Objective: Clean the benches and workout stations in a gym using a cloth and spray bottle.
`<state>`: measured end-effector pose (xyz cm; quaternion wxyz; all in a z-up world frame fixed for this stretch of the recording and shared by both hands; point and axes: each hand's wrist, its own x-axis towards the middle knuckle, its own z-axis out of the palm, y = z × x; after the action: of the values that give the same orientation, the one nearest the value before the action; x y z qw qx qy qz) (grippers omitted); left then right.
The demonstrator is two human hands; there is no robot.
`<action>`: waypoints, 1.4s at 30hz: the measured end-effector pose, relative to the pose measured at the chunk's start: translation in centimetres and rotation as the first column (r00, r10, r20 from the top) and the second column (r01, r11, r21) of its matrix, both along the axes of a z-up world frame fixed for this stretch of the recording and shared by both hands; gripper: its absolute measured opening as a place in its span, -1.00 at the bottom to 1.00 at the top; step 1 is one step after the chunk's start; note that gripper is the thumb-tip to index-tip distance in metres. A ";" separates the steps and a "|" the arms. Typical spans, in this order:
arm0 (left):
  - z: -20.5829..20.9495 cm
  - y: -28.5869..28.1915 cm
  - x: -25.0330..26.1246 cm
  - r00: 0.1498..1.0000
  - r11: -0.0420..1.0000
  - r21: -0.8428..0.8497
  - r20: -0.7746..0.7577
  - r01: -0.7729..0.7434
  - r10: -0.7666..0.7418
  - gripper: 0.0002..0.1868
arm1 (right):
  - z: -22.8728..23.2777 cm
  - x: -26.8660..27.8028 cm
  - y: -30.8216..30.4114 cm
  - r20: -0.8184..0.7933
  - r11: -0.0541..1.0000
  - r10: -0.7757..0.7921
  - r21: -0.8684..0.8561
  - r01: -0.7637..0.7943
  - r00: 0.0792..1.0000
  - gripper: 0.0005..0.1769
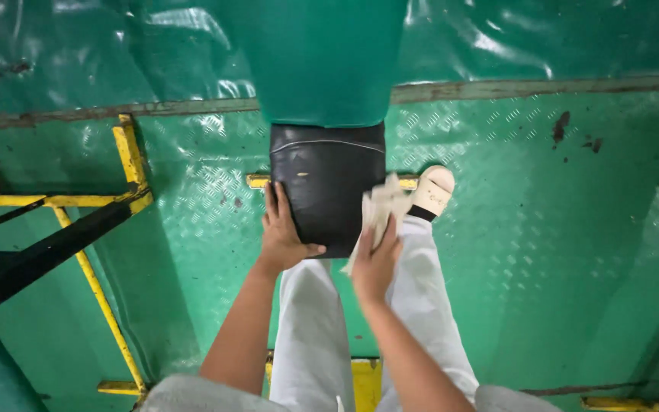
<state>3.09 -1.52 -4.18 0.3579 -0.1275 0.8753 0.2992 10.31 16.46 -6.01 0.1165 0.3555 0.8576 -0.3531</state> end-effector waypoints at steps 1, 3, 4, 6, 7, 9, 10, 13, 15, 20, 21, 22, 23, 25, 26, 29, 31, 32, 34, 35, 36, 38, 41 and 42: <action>0.1 0.0 0.1 1.000 1.000 -0.005 0.006 0.002 -0.002 0.83 | -0.5 0.9 -0.1 -0.011 0.999 -0.047 -0.011 0.047 0.999 -0.25; -0.2 0.3 0.0 1.000 1.000 -0.015 0.010 -0.001 0.001 0.84 | -2.2 0.5 1.1 -0.023 0.996 -0.088 -0.028 0.088 0.996 -0.24; -0.4 0.2 0.0 1.000 1.000 -0.021 -0.008 0.005 -0.005 0.84 | -3.2 -0.4 2.0 0.103 0.972 -0.181 -0.131 0.194 0.978 -0.26; -0.1 -0.1 0.4 1.000 0.999 -0.034 -0.014 0.014 -0.015 0.83 | -5.3 -1.6 3.7 0.250 0.924 -0.255 -0.221 0.311 0.934 -0.25; 0.4 -0.2 0.9 1.000 1.000 -0.029 -0.004 0.010 -0.010 0.82 | -6.4 -1.9 4.5 0.410 0.878 -0.265 -0.270 0.394 0.873 -0.22; 0.3 0.0 0.2 1.000 1.000 -0.016 -0.019 0.000 0.000 0.81 | -7.1 -3.9 5.3 0.537 0.828 -0.254 -0.309 0.468 0.805 -0.16; 0.5 0.2 0.3 1.000 1.000 -0.005 -0.031 -0.003 0.003 0.79 | -6.0 -4.3 5.0 0.453 0.894 -0.197 -0.282 0.349 0.869 -0.19; 0.5 0.2 1.9 0.986 1.000 0.014 -0.164 -0.016 0.018 0.74 | -2.6 -1.9 2.3 0.030 0.987 0.156 -0.051 -0.154 0.987 -0.25; -1.1 0.3 5.1 0.955 0.999 0.022 -0.293 -0.038 0.042 0.70 | 0.9 -0.8 0.8 -0.243 0.859 0.504 0.242 -0.451 0.829 -0.21; -2.6 5.7 11.3 0.538 0.687 0.442 -0.428 -0.577 0.727 0.23 | 3.4 -4.9 1.6 -0.190 0.372 0.924 0.252 -0.893 0.332 -0.26; -2.5 6.7 11.3 0.510 0.668 0.443 -0.432 -0.599 0.744 0.23 | 2.5 -7.1 0.9 -0.194 0.341 0.935 0.256 -0.904 0.298 -0.26; -2.4 8.3 11.5 0.318 0.437 0.577 -0.301 -0.690 0.899 0.11 | 1.8 -9.1 0.4 -0.150 0.317 0.946 0.270 -0.909 0.286 -0.26; -2.4 9.9 11.5 0.106 0.174 0.673 -0.141 -0.719 0.984 -0.01 | 1.0 -11.1 -0.2 -0.107 0.292 0.956 0.283 -0.913 0.273 -0.26; -4.0 10.7 11.4 -0.092 -0.059 0.690 -0.010 -0.722 0.996 -0.11 | 0.5 -12.0 -2.7 -0.057 0.272 0.962 0.307 -0.912 0.268 -0.26; -4.5 10.9 11.6 -0.241 -0.259 0.677 0.124 -0.689 0.963 -0.19 | 0.4 -12.0 -4.2 -0.002 0.291 0.952 0.328 -0.899 0.307 -0.26; -5.0 10.4 13.3 -0.369 -0.594 0.660 0.466 -0.460 0.804 -0.21 | 4.8 -7.7 -4.0 -0.035 0.033 0.999 0.231 -0.972 0.025 -0.16; -5.1 11.2 14.7 -0.339 -0.636 0.616 0.539 -0.465 0.771 -0.20 | 3.8 -3.9 -0.6 -0.083 -0.039 0.995 0.246 -0.969 -0.061 -0.24; -5.6 11.3 15.0 -0.283 -0.650 0.585 0.598 -0.486 0.750 -0.20 | 3.0 -2.4 1.0 -0.144 -0.080 0.982 0.266 -0.961 -0.122 -0.32; -6.6 12.4 16.6 -0.278 -0.659 0.522 0.629 -0.542 0.726 -0.20 | 2.1 -2.9 1.3 -0.076 -0.186 0.971 0.359 -0.915 -0.227 -0.29; -7.3 12.9 17.5 -0.271 -0.650 0.451 0.653 -0.612 0.708 -0.19 | 1.5 -3.0 1.4 -0.006 -0.275 0.952 0.431 -0.860 -0.307 -0.26; -7.4 12.6 17.5 -0.271 -0.658 0.440 0.665 -0.611 0.696 -0.19 | 1.9 -4.0 -0.2 0.011 -0.284 0.951 0.427 -0.859 -0.309 -0.26; -7.6 12.5 18.0 -0.297 -0.645 0.402 0.646 -0.651 0.703 -0.16 | 2.6 -5.4 -3.1 -0.110 -0.245 0.928 0.540 -0.805 -0.356 -0.41; -8.7 11.1 18.6 -0.337 -0.613 0.402 0.572 -0.680 0.748 -0.15 | 3.2 -7.1 -9.7 0.025 -0.391 0.898 0.503 -0.771 -0.439 -0.47; -7.8 10.4 18.6 -0.346 -0.621 0.395 0.574 -0.677 0.742 -0.15 | 3.4 -6.9 -10.4 0.028 -0.400 0.894 0.497 -0.770 -0.447 -0.47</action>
<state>21.65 8.87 -11.97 -0.0807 -0.6257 0.1784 0.7551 3.45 6.11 -2.56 0.1161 -0.5845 0.8024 -0.0320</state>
